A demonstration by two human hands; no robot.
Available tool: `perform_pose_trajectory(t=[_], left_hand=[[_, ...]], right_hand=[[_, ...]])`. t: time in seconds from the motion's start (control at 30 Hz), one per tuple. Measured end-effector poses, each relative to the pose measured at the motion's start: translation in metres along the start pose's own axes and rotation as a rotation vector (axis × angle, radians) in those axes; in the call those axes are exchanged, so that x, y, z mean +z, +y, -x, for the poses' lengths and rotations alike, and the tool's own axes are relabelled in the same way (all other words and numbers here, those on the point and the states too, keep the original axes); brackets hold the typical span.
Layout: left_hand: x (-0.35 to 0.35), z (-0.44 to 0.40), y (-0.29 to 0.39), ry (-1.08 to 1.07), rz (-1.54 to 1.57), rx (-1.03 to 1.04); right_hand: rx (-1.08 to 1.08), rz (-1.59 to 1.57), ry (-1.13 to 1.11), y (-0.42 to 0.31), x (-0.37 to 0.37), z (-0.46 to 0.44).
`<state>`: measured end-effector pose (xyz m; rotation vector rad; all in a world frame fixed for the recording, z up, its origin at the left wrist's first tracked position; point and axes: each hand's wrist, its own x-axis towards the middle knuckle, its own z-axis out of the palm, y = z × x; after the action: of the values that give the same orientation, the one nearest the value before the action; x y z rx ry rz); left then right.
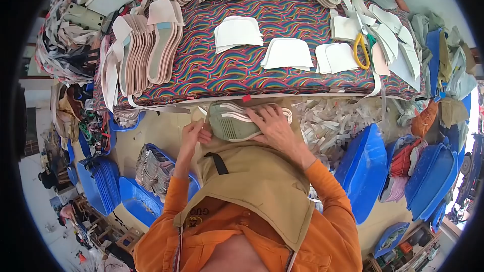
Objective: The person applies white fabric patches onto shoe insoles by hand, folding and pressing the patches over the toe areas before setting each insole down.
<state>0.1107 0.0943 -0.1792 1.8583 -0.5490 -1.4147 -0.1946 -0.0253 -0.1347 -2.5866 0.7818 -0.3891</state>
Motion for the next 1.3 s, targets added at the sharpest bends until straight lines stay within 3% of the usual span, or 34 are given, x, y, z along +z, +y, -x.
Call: perform_pose_trajectory(t=[0.27,0.43,0.57,0.7,0.83,0.97,1.13,1.27,1.3], left_hand=[[0.026,0.02,0.031,0.093,0.192,0.305],[0.043,0.021,0.041,0.267,0.059,0.532],[0.063,0.032,0.077,0.179,0.153,0.58],[0.092,0.03,0.106,0.023,0.233,0.662],[0.12,0.026,0.134,-0.114,0.234,0.678],[0.152,-0.003,0.159,-0.193,0.194,0.712],[0.195,-0.038,0.19,0.033,-0.186,1.037],[0.218,-0.052,0.201,0.256,-0.36,1.227],[0.219,-0.053,0.202,0.255,-0.362,1.23]], right_hand=[[0.006,-0.052,0.046,0.002,-0.026,-0.001],[0.058,-0.129,0.353,0.035,-0.058,-0.011],[0.294,-0.027,0.586,0.072,-0.087,-0.039],[0.324,0.193,0.583,0.097,-0.094,-0.069],[0.365,0.148,0.446,0.107,-0.098,-0.073],[0.306,0.083,0.529,0.109,-0.098,-0.073],[0.316,0.083,0.588,0.098,-0.102,-0.075],[0.377,0.016,0.548,0.095,-0.1,-0.073],[0.31,0.031,0.575,0.099,-0.096,-0.07]])
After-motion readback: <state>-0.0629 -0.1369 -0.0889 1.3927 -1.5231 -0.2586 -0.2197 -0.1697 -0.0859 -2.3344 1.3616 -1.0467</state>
